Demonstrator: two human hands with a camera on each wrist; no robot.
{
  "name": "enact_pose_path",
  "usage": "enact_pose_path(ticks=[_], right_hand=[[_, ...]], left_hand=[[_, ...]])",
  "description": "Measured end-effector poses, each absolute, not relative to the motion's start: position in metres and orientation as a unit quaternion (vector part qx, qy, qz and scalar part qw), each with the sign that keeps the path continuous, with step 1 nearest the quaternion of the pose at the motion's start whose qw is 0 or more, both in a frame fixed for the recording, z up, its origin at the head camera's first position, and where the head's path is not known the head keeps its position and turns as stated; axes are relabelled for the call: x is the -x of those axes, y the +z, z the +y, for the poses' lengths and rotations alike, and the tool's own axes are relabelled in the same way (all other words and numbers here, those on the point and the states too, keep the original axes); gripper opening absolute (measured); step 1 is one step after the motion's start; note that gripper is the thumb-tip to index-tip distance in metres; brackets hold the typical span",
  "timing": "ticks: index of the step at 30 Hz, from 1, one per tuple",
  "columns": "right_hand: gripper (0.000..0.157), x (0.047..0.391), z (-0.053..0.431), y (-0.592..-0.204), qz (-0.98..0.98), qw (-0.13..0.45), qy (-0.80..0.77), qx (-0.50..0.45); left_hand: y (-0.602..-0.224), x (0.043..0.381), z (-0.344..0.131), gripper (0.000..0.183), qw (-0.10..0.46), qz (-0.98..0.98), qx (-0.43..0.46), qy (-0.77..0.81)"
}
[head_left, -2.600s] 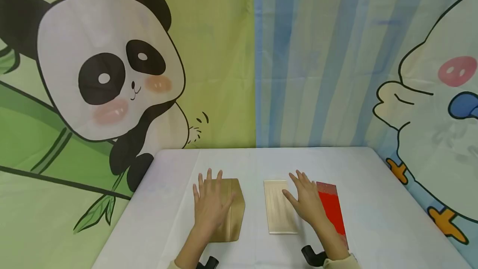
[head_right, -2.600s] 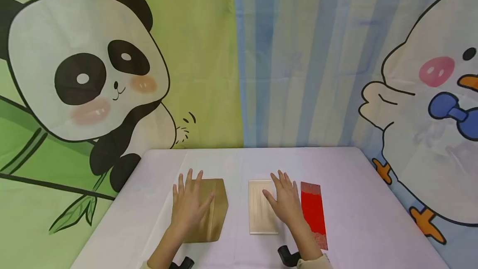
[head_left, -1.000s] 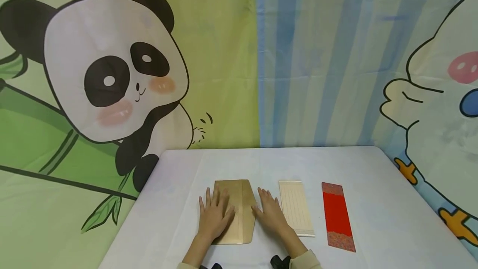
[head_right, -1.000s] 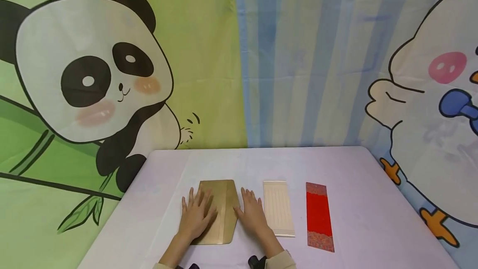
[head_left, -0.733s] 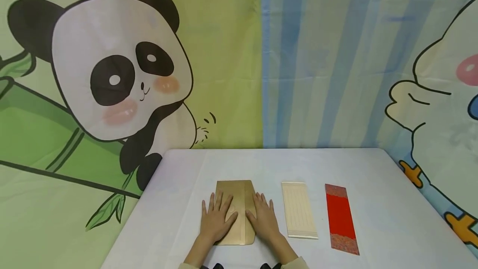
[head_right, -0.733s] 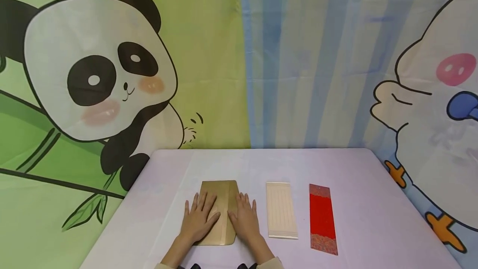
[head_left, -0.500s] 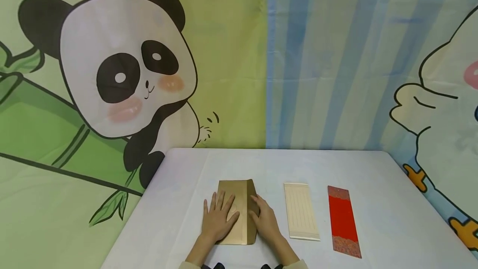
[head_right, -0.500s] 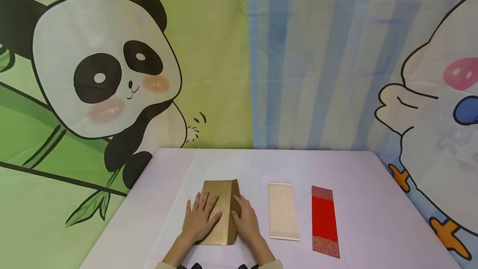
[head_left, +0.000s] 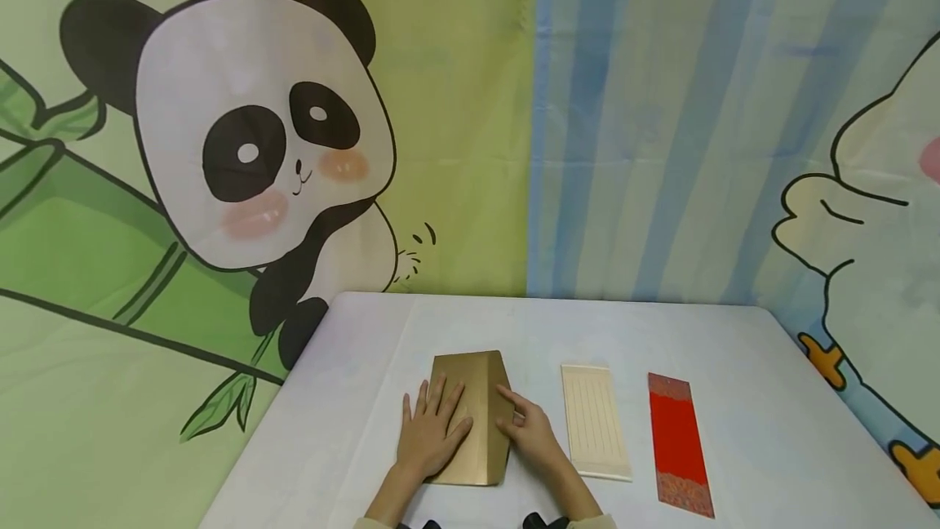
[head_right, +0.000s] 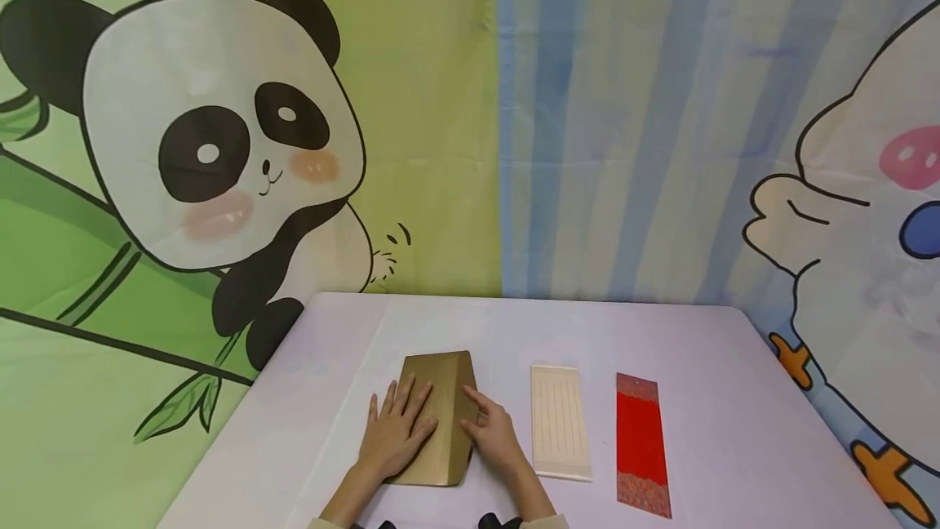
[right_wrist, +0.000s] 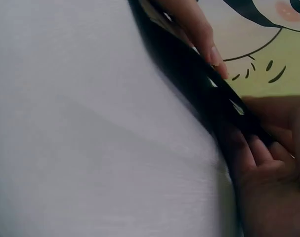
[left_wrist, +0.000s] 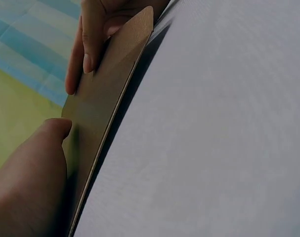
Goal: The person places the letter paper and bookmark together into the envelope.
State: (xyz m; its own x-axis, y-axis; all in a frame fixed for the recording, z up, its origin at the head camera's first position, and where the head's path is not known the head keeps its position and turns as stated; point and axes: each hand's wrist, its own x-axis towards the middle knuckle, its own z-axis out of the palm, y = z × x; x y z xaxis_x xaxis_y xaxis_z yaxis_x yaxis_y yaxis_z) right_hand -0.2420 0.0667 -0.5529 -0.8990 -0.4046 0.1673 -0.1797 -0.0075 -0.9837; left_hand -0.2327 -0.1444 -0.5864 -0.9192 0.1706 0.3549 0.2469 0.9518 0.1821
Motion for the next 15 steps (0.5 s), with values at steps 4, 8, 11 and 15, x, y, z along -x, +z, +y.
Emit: enact_pose_path(ticks=[4, 8, 11, 15], right_hand=[[0.064, 0.242, 0.071, -0.547, 0.714, 0.121, -0.653, 0.222], [0.069, 0.249, 0.077, -0.554, 0.684, 0.186, -0.667, 0.231], [0.073, 0.252, 0.080, -0.560, 0.635, 0.217, -0.700, 0.246], [0.079, 0.252, 0.080, -0.565, 0.599, 0.229, -0.724, 0.255]], left_hand=[[-0.585, 0.233, -0.145, 0.064, 0.175, -0.970, 0.119, -0.119], [-0.583, 0.235, -0.144, 0.066, 0.178, -0.968, 0.124, -0.123], [-0.582, 0.235, -0.142, 0.074, 0.175, -0.970, 0.112, -0.130], [-0.580, 0.235, -0.138, 0.091, 0.174, -0.969, 0.089, -0.152]])
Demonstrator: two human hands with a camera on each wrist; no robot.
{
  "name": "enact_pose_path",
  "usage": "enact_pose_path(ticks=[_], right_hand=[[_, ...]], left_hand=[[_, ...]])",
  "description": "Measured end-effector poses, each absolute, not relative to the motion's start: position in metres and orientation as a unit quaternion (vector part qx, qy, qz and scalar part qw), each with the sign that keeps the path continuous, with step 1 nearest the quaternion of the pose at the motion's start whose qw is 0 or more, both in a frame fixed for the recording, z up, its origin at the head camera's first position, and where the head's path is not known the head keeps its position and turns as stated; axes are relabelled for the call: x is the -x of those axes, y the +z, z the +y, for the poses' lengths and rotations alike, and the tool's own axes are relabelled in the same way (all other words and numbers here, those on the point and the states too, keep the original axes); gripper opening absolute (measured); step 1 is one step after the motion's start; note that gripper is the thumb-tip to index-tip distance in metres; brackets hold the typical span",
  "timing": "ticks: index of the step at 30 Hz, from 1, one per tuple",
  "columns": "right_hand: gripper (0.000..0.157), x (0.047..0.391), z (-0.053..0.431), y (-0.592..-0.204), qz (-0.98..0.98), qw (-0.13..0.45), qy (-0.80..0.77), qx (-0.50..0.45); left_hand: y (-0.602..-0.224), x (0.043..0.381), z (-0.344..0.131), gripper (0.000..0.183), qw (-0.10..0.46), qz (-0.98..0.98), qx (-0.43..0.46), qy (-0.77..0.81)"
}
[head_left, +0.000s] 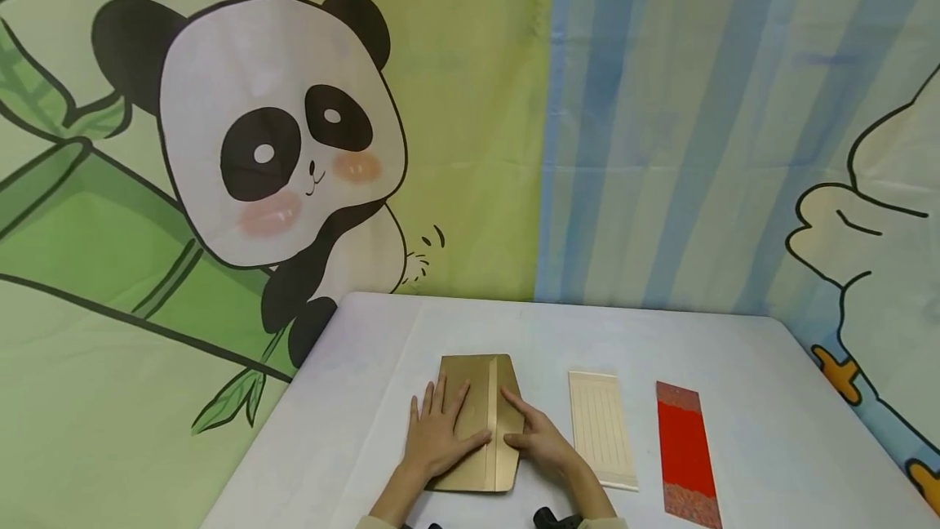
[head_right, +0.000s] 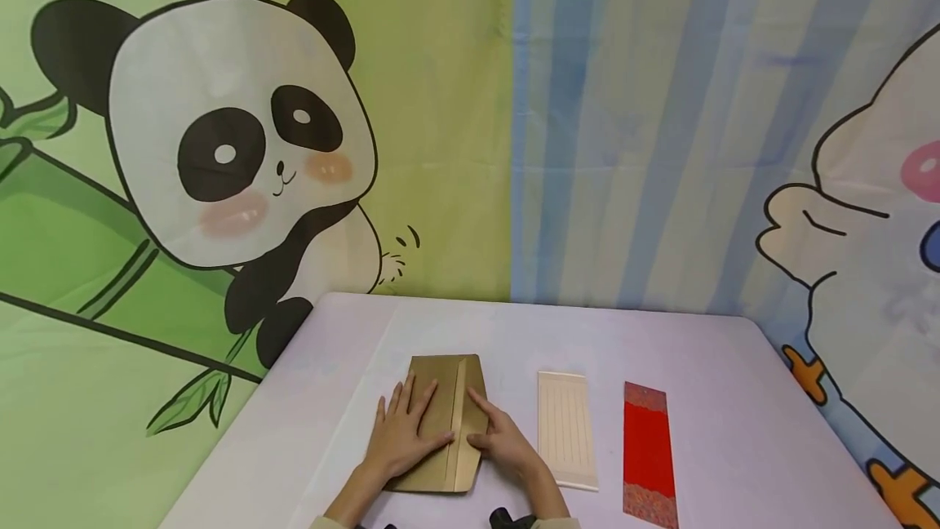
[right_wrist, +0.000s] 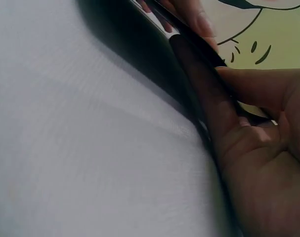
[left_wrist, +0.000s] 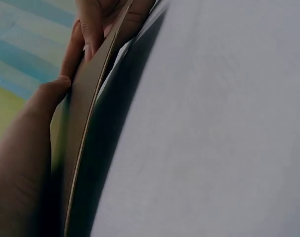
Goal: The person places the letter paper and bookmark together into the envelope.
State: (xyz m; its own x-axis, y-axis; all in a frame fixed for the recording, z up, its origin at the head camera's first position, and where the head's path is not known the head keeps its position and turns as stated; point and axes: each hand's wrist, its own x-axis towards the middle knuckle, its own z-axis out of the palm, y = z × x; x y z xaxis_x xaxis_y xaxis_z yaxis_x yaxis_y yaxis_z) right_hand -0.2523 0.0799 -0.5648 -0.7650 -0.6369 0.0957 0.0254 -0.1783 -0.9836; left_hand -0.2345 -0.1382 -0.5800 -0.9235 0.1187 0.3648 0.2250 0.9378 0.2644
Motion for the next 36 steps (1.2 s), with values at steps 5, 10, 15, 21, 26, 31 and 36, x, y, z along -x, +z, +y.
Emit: enact_pose_path(ticks=[5, 10, 15, 21, 26, 31, 36], right_hand=[[0.081, 0.250, 0.080, -0.568, 0.572, 0.231, -0.748, 0.247], [0.082, 0.249, 0.078, -0.568, 0.561, 0.230, -0.754, 0.253], [0.081, 0.250, 0.078, -0.570, 0.559, 0.228, -0.757, 0.250], [0.081, 0.251, 0.079, -0.571, 0.560, 0.218, -0.756, 0.258], [0.081, 0.252, 0.080, -0.569, 0.573, 0.201, -0.748, 0.268], [0.080, 0.251, 0.079, -0.568, 0.575, 0.198, -0.743, 0.280], [0.079, 0.250, 0.079, -0.569, 0.571, 0.199, -0.743, 0.286]], left_hand=[[-0.575, 0.236, -0.132, 0.102, 0.201, -0.962, 0.087, -0.161], [-0.573, 0.236, -0.129, 0.104, 0.216, -0.962, 0.089, -0.139], [-0.573, 0.235, -0.128, 0.100, 0.212, -0.963, 0.091, -0.141], [-0.574, 0.236, -0.124, 0.097, 0.226, -0.959, 0.082, -0.152], [-0.572, 0.239, -0.119, 0.103, 0.240, -0.957, 0.057, -0.150], [-0.570, 0.240, -0.114, 0.107, 0.245, -0.957, 0.031, -0.154], [-0.571, 0.240, -0.113, 0.105, 0.239, -0.957, 0.017, -0.165]])
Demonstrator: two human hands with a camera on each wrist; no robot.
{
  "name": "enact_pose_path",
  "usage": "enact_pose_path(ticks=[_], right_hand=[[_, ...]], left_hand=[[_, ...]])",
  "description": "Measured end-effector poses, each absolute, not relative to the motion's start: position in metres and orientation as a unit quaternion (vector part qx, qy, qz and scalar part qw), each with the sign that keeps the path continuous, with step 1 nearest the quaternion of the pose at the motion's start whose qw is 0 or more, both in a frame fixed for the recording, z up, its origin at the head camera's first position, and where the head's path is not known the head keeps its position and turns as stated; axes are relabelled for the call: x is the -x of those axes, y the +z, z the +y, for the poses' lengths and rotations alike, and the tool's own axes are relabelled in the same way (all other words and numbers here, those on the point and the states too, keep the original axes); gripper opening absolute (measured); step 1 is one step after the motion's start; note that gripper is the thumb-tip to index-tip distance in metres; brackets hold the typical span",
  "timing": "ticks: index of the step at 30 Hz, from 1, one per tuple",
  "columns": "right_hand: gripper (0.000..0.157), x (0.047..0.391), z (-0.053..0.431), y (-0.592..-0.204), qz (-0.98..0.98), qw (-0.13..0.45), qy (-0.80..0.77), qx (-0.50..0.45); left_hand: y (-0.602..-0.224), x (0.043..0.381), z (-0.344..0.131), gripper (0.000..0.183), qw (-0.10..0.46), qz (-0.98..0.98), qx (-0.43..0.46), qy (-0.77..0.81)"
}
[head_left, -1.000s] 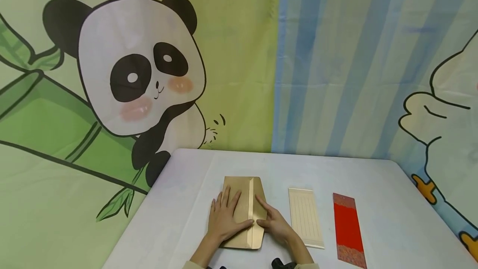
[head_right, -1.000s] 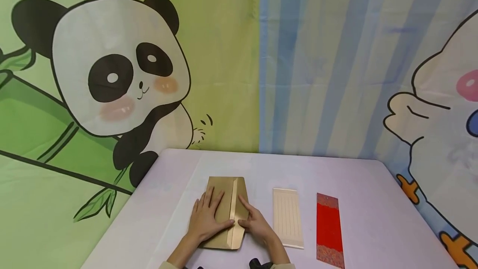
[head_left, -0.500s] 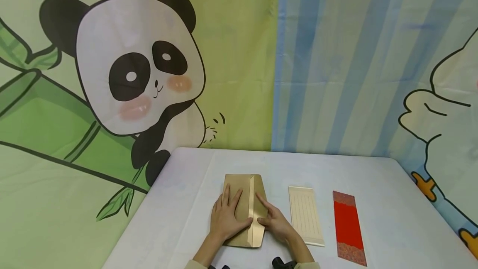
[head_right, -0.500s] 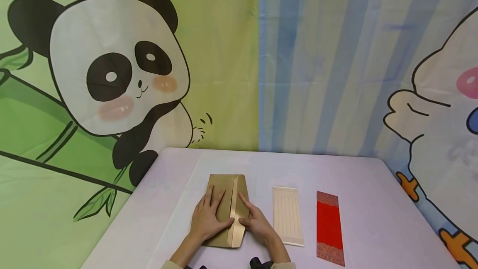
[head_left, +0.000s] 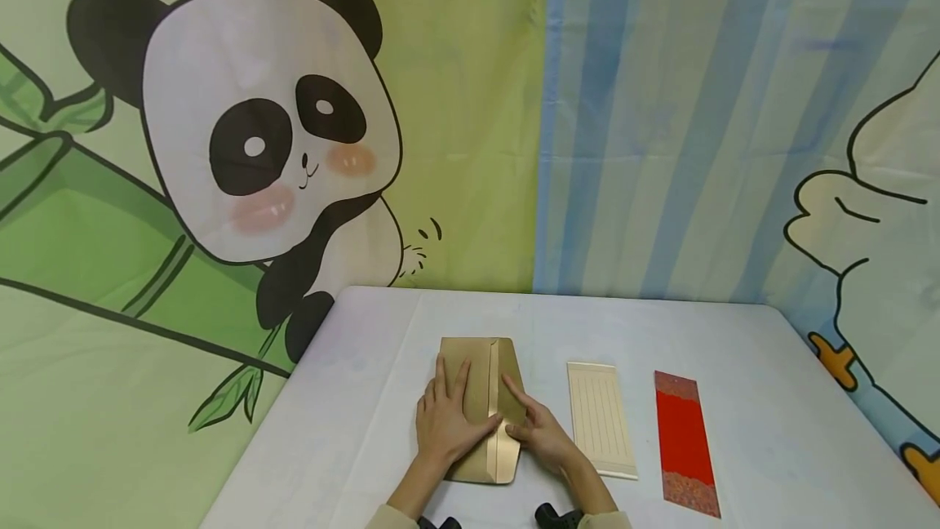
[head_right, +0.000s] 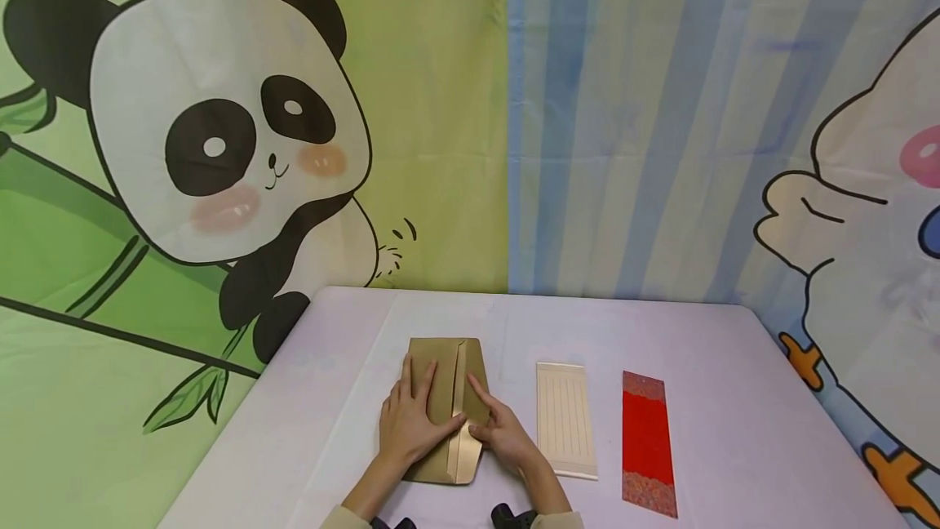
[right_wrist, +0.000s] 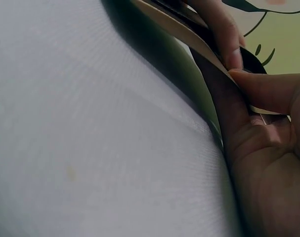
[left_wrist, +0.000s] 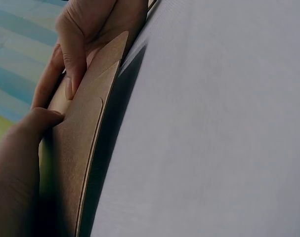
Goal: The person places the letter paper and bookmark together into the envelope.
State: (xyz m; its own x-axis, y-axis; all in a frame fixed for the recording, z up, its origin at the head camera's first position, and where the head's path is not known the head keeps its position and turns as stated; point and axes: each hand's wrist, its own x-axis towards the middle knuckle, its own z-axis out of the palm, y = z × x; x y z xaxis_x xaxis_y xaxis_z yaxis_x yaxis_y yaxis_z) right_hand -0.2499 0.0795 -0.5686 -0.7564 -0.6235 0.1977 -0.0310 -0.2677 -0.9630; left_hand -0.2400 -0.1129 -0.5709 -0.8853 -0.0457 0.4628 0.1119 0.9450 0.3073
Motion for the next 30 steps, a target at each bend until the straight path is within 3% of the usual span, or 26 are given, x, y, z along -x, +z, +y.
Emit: enact_pose_path(ticks=[8, 17, 21, 30], right_hand=[[0.079, 0.249, 0.080, -0.568, 0.572, 0.203, -0.742, 0.284], [0.080, 0.249, 0.079, -0.568, 0.579, 0.201, -0.740, 0.275], [0.080, 0.249, 0.077, -0.568, 0.625, 0.156, -0.714, 0.274], [0.067, 0.232, 0.073, -0.569, 0.845, -0.038, -0.509, 0.162]], left_hand=[[-0.572, 0.239, -0.113, 0.095, 0.247, -0.951, 0.026, -0.185], [-0.573, 0.240, -0.115, 0.089, 0.331, -0.924, 0.058, -0.181], [-0.574, 0.242, -0.115, 0.088, 0.339, -0.924, 0.060, -0.170], [-0.577, 0.239, -0.118, 0.090, 0.286, -0.945, 0.041, -0.151]])
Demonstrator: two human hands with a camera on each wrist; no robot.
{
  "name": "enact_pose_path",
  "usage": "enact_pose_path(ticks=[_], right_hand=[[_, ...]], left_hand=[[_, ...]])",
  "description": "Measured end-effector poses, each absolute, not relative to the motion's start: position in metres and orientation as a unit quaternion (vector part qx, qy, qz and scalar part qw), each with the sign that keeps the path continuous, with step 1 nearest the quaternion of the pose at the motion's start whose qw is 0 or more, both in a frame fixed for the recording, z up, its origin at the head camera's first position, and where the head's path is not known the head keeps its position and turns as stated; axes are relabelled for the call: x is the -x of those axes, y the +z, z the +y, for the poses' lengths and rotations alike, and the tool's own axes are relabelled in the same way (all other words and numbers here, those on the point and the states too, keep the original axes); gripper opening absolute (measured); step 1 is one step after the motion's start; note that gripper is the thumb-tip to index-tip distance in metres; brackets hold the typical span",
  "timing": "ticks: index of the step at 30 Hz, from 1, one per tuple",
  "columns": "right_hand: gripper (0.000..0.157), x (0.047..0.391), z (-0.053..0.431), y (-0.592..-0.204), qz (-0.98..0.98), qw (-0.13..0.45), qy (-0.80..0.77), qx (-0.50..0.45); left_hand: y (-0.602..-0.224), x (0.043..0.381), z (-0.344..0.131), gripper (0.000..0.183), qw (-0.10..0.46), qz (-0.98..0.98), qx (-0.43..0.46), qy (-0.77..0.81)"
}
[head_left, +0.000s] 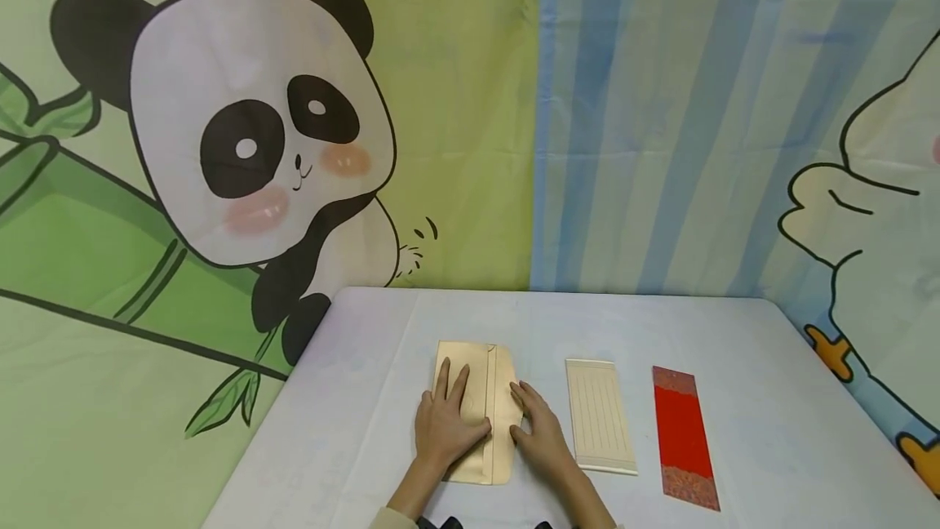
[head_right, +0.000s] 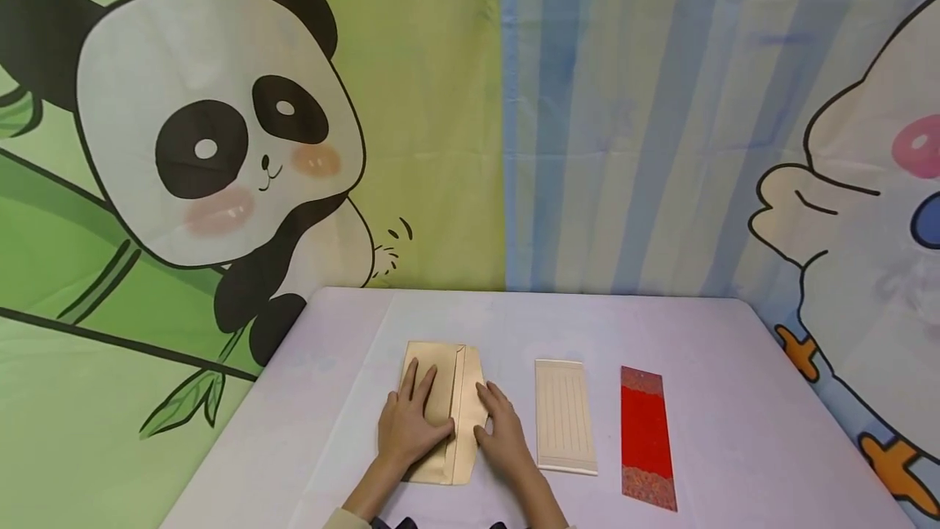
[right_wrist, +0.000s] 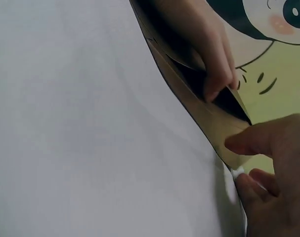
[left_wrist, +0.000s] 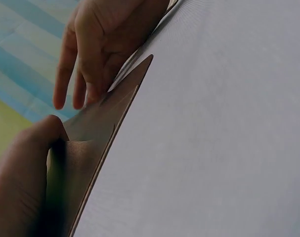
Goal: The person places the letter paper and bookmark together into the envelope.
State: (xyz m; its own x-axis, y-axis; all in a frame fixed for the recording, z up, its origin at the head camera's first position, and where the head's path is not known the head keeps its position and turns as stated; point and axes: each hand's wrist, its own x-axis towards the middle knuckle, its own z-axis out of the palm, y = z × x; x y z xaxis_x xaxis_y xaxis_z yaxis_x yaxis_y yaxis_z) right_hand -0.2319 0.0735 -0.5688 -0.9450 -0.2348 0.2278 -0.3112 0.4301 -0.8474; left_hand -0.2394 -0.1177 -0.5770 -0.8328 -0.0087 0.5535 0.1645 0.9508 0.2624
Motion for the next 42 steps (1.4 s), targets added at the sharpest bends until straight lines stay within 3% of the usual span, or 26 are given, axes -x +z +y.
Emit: enact_pose_path(ticks=[3, 8, 10, 14, 18, 34, 38, 42], right_hand=[[0.059, 0.229, 0.088, -0.567, -0.861, 0.106, 0.479, -0.132], [0.050, 0.235, 0.130, -0.563, -0.866, 0.269, 0.412, -0.092], [0.051, 0.237, 0.149, -0.563, -0.880, 0.291, 0.371, -0.045], [0.067, 0.237, 0.174, -0.567, -0.922, 0.225, 0.313, 0.020], [0.067, 0.235, 0.179, -0.572, -0.935, 0.184, 0.302, 0.001], [0.053, 0.242, 0.182, -0.576, -0.873, 0.282, 0.398, -0.021], [0.042, 0.239, 0.183, -0.571, -0.850, 0.243, 0.467, 0.018], [0.033, 0.236, 0.185, -0.566, -0.827, 0.157, 0.538, 0.038]], left_hand=[[-0.578, 0.239, -0.118, 0.091, 0.271, -0.949, 0.041, -0.153], [-0.578, 0.240, -0.119, 0.092, 0.250, -0.955, 0.034, -0.159], [-0.578, 0.240, -0.119, 0.092, 0.245, -0.956, 0.033, -0.158], [-0.577, 0.240, -0.118, 0.092, 0.242, -0.957, 0.032, -0.159], [-0.576, 0.238, -0.119, 0.092, 0.256, -0.952, 0.035, -0.162], [-0.576, 0.243, -0.117, 0.091, 0.238, -0.958, 0.030, -0.158], [-0.575, 0.241, -0.117, 0.091, 0.229, -0.959, 0.028, -0.162], [-0.576, 0.240, -0.117, 0.091, 0.231, -0.959, 0.030, -0.163]])
